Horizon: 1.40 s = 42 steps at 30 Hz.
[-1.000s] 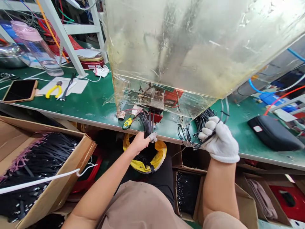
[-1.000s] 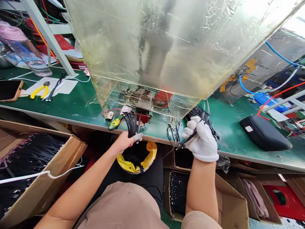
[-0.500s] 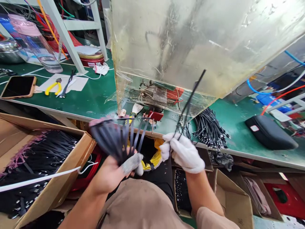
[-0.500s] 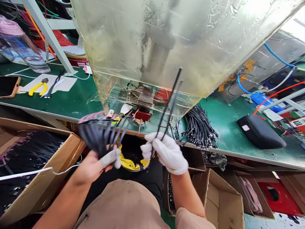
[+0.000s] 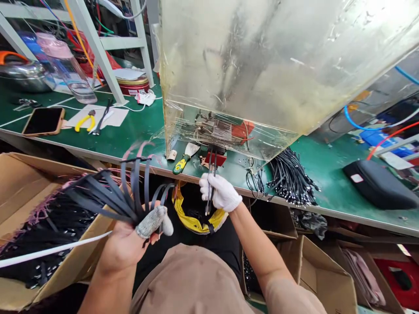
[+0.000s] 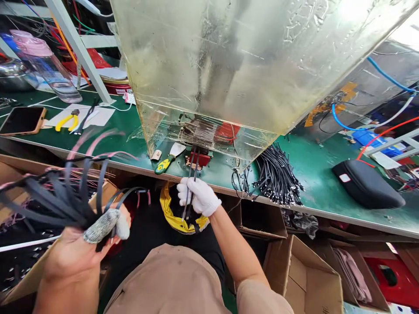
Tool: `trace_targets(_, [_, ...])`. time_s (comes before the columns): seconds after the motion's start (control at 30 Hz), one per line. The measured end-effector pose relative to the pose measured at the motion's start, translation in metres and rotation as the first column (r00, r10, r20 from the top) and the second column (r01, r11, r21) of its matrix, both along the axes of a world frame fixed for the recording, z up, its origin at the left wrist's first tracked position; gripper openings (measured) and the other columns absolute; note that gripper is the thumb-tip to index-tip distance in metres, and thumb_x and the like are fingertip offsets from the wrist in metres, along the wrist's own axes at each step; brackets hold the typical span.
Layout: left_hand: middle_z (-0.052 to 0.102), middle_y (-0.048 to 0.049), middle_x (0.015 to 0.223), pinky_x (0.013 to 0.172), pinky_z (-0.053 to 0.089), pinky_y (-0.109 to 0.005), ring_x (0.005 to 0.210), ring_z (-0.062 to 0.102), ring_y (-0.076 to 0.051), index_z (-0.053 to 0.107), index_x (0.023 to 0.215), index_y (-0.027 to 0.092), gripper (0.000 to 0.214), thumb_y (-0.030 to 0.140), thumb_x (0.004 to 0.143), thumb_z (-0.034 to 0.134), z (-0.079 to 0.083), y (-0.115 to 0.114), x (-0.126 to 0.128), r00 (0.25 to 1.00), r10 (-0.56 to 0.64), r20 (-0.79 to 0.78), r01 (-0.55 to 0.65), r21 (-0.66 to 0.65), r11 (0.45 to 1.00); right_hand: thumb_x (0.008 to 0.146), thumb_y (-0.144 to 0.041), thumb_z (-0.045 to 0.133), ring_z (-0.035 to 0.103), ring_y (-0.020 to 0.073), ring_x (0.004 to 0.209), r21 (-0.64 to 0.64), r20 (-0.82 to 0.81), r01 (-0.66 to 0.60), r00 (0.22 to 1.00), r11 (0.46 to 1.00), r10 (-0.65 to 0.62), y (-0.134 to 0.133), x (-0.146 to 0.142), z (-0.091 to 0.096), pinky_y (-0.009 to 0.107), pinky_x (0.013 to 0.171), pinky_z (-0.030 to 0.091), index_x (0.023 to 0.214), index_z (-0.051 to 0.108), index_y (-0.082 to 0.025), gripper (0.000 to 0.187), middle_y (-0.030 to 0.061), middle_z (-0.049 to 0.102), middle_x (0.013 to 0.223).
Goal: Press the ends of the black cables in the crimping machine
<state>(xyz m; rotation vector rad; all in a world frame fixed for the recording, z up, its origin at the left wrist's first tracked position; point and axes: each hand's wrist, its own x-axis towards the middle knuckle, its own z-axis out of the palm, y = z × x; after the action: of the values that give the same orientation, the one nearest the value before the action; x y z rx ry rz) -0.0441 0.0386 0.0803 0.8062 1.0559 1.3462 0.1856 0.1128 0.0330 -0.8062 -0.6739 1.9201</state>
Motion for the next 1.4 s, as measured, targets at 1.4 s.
trace_targets(1.4, [0.060, -0.0027, 0.052, 0.041, 0.028, -0.024, 0.044, 0.042, -0.010, 0.064, 0.065, 0.016, 0.063, 0.075, 0.054, 0.081, -0.060, -0.021, 0.011, 0.884, -0.447, -0.140, 0.354, -0.425, 0.833, 0.109, -0.061, 0.020, 0.076, 0.0254, 0.093, -0.261, -0.267, -0.396, 0.906, 0.880, 0.328, -0.015, -0.015, -0.078, 0.043, 0.081, 0.063, 0.120, 0.063, -0.012, 0.065, 0.0185, 0.075, 0.107])
